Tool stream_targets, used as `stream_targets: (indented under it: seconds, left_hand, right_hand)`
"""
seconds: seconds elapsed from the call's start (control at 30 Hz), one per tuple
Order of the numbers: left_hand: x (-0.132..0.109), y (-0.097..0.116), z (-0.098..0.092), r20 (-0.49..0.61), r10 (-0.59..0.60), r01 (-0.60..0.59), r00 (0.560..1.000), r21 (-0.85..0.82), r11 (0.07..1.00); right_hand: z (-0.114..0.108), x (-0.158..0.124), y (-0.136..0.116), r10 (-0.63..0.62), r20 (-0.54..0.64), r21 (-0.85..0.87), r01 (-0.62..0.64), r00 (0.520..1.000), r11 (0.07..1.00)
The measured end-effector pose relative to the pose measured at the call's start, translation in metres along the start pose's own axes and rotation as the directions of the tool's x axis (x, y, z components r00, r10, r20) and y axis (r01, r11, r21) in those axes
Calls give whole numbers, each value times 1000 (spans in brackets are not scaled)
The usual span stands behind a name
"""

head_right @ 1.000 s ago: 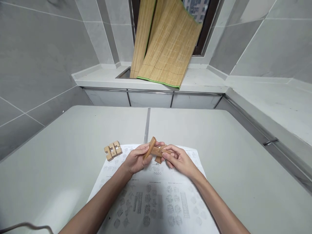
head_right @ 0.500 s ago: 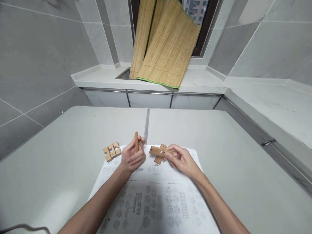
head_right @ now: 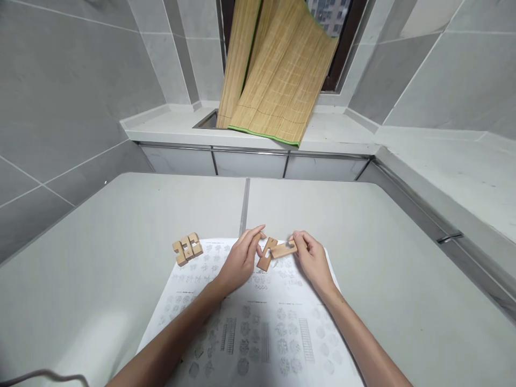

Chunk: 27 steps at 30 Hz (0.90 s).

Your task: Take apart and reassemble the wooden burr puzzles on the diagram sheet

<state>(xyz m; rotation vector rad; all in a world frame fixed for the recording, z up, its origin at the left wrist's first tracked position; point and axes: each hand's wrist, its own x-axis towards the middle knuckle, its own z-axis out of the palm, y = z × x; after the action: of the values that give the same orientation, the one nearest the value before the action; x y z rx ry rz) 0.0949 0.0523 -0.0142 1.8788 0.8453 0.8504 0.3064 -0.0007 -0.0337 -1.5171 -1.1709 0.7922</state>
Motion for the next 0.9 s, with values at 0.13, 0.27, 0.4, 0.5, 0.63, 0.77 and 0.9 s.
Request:
stream_targets:
  seconds: [0.13,0.27,0.4,0.5,0.63,0.77,0.9]
  left_hand:
    - [1,-3,-1,24,61,-63,998,111,992]
    - [2,-8,-1,63,92,-101,994,167,981]
    - [1,-13,0,86,116,-133,990,235,963]
    - [1,-16,2,95,141,-161,986,256,953]
    - [0,-14,5,102,164,-189,981,329,925]
    - [-1,-5,5,139,179,-219,974,369,903]
    - [-3,-1,6,205,197,-266,959,397,878]
  right_hand:
    - [0,-2,-5,-29,15,-154,31,999,988]
    - [3,-6,-11,-73,141,-271,109,987,956]
    - [6,-8,-10,-122,177,-394,184,977,900]
    - [6,-8,-7,-173,138,-477,219,975,851]
    - [7,-7,-3,-236,97,-491,252,967,834]
    - [9,-7,-1,-238,77,-452,247,968,857]
    - [13,-11,-3,-244,82,-480,253,966,840]
